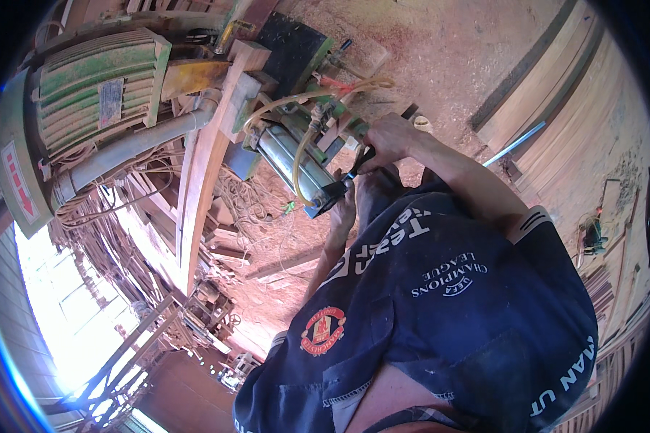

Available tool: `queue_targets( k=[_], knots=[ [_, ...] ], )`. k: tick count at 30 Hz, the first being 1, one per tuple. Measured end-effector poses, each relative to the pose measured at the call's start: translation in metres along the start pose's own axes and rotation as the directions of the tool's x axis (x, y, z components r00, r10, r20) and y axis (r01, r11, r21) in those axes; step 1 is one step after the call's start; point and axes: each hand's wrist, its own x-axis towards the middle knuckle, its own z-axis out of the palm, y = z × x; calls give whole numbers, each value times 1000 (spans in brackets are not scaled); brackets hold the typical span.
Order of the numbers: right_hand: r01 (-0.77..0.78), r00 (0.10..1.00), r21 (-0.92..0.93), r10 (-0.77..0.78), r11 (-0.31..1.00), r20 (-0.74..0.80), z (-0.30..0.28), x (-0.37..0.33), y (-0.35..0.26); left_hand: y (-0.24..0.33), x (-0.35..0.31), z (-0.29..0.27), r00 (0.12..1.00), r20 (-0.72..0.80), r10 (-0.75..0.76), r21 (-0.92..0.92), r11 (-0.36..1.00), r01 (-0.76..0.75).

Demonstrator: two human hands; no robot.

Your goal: The person operates a stationary woodworking machine, feeding a wooden plank through the cutter and adjusting the machine's lever. They then measure the processed plank with a tape measure.

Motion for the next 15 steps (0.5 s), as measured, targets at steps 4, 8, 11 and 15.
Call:
queue_targets(
  k=[4, 8, 11, 15],
  knots=[
    [4, 1000, -25, -4, 1000, 8, 1, 1, 1, -11, 3, 3, 997, -38, 67, 51, 997, -65],
    [10, 1000, -16, -10, 1000, 13, 1, 2, 1, -20, 4, 7, 997, -34, 70, -14, 997, -70],
    [-4, 999, 5, 4, 1000, 36, 0, 1, 0, -21, 2, 9, 996, -49, 68, -106, 992, -73],
    [-10, 999, -17, 11, 1000, 43, -1, 1, -1, -18, 2, 11, 994, -69, 90, -88, 992, -96]
  ],
)
